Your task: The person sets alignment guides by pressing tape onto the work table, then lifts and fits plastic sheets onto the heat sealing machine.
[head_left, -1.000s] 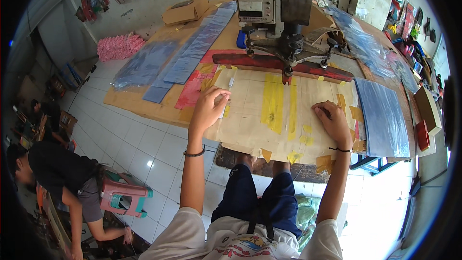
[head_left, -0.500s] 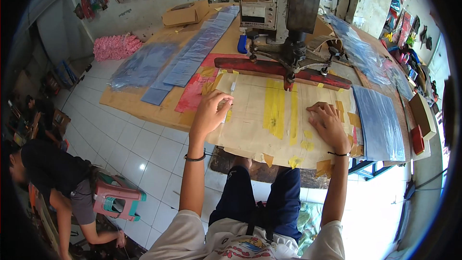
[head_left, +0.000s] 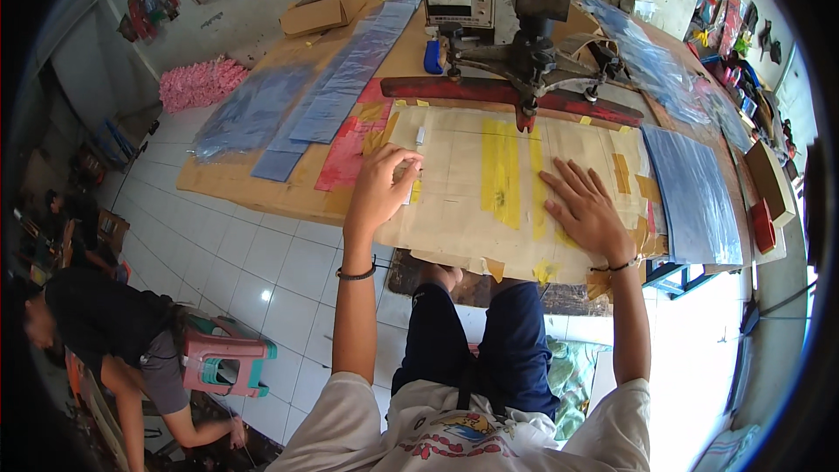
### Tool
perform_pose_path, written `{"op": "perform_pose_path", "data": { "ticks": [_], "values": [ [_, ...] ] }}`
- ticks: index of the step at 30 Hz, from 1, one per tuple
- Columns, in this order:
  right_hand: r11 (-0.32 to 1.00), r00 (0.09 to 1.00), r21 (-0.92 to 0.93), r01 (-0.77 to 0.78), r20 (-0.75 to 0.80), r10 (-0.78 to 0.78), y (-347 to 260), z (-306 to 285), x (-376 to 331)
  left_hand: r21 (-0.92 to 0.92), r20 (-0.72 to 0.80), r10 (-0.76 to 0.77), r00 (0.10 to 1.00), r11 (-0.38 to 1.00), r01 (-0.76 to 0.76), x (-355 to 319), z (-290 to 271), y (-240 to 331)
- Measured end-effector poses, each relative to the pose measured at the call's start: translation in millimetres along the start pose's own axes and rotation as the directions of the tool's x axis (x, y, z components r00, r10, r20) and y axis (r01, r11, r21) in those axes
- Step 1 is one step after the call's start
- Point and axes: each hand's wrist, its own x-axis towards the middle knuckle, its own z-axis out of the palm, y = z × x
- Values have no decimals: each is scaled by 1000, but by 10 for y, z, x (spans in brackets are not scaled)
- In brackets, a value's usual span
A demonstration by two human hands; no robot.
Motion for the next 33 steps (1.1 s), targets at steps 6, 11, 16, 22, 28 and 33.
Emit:
{"op": "perform_pose_path", "data": {
  "ticks": [6,11,16,22,28,33],
  "values": [
    [996,999,84,34,4,-34,-65,-330,-267,54,-12,78,997,996,-77,28,11,-48],
    [982,999,183,50,-8,-49,301,-381,135,94,56,135,989,986,-140,-25,-86,-9],
    [992,952,-111,-51,-305,15,664,30,218,109,34,189,981,975,-192,20,23,107],
    [968,997,247,33,-82,-13,597,-150,87,91,365,177,914,970,-224,118,-164,372],
    [903,998,427,43,-51,-23,638,-190,106,147,499,241,833,923,-355,243,231,751],
    [973,951,180,146,-296,-88,710,-8,95,255,830,-165,534,962,-99,431,216,1151]
  ]
}}
